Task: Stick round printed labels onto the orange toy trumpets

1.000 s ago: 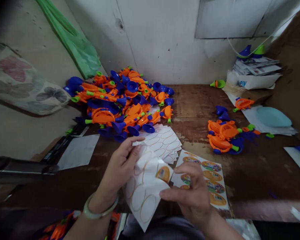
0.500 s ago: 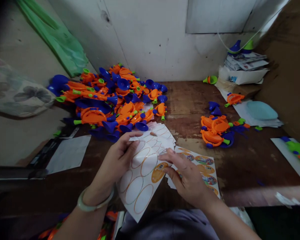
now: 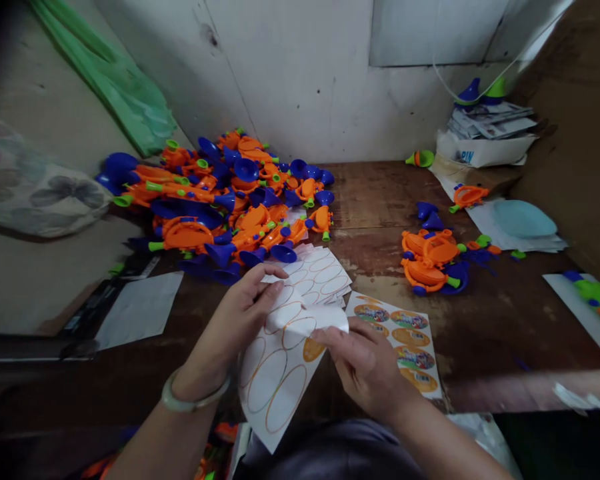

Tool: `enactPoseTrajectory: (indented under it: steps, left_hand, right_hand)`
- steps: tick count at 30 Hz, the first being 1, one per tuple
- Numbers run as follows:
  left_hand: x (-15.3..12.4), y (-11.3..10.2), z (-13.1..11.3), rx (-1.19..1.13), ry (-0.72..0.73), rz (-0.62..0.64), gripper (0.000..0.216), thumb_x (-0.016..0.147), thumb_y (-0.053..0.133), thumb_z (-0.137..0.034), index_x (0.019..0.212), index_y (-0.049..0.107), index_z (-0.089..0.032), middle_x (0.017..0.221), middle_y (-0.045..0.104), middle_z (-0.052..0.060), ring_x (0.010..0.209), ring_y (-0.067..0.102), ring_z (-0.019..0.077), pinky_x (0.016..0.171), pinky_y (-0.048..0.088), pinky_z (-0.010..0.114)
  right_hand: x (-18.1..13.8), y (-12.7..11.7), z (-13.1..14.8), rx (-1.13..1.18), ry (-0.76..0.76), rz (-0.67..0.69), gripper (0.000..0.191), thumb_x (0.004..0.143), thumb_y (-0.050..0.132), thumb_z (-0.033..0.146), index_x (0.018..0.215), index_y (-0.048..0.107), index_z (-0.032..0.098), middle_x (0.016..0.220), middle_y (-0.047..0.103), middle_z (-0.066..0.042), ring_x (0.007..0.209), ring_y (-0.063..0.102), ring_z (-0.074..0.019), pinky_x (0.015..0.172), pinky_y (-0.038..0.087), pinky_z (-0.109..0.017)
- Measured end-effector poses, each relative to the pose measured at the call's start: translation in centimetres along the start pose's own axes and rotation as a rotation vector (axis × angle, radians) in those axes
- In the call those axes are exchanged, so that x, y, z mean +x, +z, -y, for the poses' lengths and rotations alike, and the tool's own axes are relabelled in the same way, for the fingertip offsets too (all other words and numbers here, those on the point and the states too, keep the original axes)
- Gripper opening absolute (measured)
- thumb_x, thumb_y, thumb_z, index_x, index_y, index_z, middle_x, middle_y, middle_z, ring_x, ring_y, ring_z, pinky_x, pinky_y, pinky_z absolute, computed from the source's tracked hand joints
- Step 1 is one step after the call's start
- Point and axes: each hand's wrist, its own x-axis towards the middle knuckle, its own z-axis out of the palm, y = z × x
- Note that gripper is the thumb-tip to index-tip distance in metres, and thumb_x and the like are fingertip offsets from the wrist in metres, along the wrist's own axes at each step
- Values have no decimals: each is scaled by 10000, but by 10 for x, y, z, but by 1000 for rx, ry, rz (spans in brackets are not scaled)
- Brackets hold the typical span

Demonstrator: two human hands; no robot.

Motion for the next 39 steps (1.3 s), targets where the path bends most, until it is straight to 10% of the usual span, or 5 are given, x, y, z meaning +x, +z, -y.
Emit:
enactPoseTrajectory:
  steps: [8,13,28,39]
  left_hand:
    - [27,-8,2,101,79,-38,128,970,531,-291,1029,622,-223,604,427,-64,538,354,152,515,258,266]
    - [18,-2,-5,82,178,-18,128,993,541,-309,1061,623,-237,616,427,-66,540,368,152,526,272,271]
    - [4,1,-8,24,85,-81,209,981,551,-387,1088,616,-221,594,377,-85,495,317,140,472,212,259]
    - [26,6,0,-23,-49,60,143,925,560,-352,995,580,-229,598,371,-98,488,313,123,463,239,210]
  right_hand:
    - [-3,-7,4,-20,44,-77,352,963,619,40,1143,738,318,830,862,35,669,815,-186,729,700,-306]
    - [9,-3,0,-73,208,-67,248,1020,691,230,1262,710,282,1039,871,-58,931,859,-262,836,728,-398]
    - [12,2,1,-52,219,-89,150,1031,670,169,1135,705,272,883,848,-12,785,846,-205,785,727,-342]
    - [6,-1,-14,-140,-168,-67,539,990,580,7,1399,682,343,800,825,18,782,797,-221,692,698,-352]
